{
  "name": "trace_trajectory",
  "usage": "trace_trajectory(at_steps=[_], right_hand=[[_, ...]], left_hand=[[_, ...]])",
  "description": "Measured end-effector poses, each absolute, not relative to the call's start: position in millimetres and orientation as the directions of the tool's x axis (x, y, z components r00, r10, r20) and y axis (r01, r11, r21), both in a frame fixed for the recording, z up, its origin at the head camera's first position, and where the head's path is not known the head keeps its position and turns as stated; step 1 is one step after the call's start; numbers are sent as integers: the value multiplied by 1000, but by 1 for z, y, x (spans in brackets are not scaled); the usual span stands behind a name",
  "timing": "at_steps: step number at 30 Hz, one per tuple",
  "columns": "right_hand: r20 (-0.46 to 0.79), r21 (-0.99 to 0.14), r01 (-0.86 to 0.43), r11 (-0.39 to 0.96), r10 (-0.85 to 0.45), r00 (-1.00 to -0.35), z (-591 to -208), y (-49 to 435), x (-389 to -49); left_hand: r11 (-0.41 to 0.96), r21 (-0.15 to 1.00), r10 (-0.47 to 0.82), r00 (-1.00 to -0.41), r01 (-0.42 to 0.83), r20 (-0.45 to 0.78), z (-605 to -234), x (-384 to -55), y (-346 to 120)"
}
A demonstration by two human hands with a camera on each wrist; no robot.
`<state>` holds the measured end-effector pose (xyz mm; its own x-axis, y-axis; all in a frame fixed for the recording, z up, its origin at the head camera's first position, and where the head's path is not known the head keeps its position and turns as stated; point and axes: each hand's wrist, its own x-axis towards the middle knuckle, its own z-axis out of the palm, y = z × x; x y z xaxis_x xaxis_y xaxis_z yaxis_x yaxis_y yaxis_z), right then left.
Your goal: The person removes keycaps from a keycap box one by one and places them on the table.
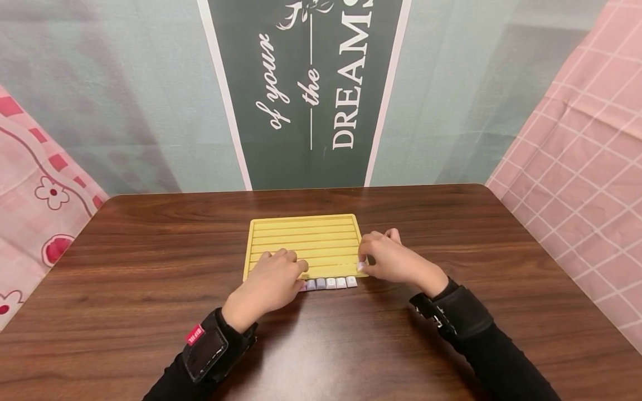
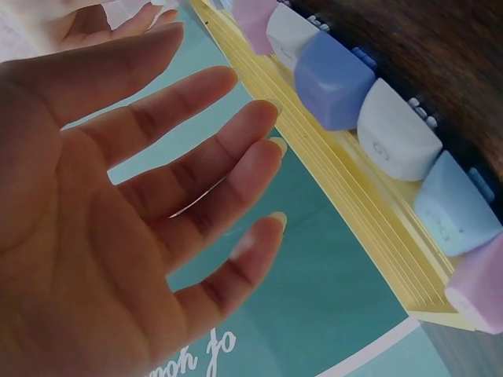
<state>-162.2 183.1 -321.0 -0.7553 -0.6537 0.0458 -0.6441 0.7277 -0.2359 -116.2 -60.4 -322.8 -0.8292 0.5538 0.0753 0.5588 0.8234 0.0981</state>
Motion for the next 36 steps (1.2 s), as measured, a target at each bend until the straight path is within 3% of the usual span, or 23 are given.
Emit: trace_trajectory(at_steps=[36], right_hand=[[28,-217,-698,682,-711,-703,-334,184,-151]], left_hand=[[784,74,609,-787,616,96,-327,-110,-53]])
